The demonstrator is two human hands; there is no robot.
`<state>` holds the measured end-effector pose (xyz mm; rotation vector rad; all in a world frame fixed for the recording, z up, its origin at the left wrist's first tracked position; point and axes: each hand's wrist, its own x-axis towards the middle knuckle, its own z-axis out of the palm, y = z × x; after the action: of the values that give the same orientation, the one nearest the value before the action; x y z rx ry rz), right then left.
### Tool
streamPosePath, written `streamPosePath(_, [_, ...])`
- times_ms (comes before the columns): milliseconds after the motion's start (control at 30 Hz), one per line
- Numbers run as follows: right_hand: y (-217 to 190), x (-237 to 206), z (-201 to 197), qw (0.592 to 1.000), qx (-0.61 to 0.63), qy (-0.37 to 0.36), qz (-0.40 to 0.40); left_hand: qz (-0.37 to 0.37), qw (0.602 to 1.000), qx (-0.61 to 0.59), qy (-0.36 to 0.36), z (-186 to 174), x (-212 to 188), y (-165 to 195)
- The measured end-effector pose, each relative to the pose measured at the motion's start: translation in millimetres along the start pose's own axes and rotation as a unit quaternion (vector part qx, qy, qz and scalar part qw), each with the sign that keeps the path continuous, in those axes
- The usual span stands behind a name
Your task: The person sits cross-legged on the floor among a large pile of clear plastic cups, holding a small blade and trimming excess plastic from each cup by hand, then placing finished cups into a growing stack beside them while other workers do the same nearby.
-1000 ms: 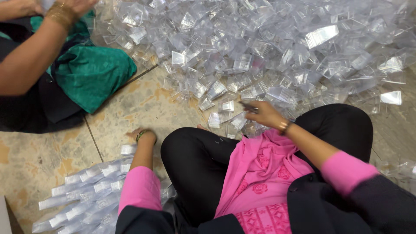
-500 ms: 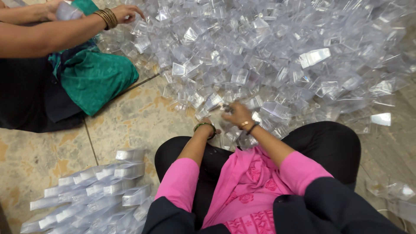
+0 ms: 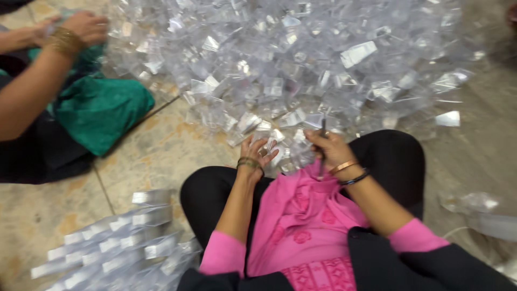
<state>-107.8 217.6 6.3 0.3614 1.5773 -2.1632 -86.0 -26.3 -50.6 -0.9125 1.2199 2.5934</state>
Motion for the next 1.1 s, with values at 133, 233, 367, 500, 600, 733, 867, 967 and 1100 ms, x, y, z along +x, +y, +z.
streamPosePath(133, [12,-25,45,0.993,0.117,-0.023,-0.006,0.056,0.988,-0.142,-0.006,36,-75,-10])
streamPosePath(233, [15,-47,64,0.992,-0.069,-0.06,-0.091,0.137,0.98,-0.143,-0.036,43,-112,1])
streamPosePath(367, [7,-59,67,0.963,-0.223,-0.071,-0.136,0.234,0.967,-0.007,-0.096,46,-135,1])
streamPosePath(500, [-5,-69,60,0.963,-0.218,-0.129,-0.092,0.261,0.962,-0.012,-0.077,51,-136,-13])
streamPosePath(600, [-21,-81,52,0.958,-0.249,-0.105,-0.099,0.201,0.975,-0.068,-0.068,48,-133,-17])
streamPosePath(733, [-34,-94,48,0.964,-0.202,-0.111,-0.135,0.207,0.975,-0.052,-0.064,43,-132,-19])
streamPosePath(867, [-25,-99,47,0.965,-0.176,-0.171,-0.092,0.315,0.939,0.057,-0.126,48,-140,-19])
streamPosePath(967, [-15,-94,39,0.967,-0.151,-0.183,-0.092,0.324,0.914,0.046,-0.24,42,-151,-2])
streamPosePath(1100, [0,-88,34,0.959,-0.136,-0.224,-0.105,0.021,0.925,-0.185,-0.332,30,-164,24])
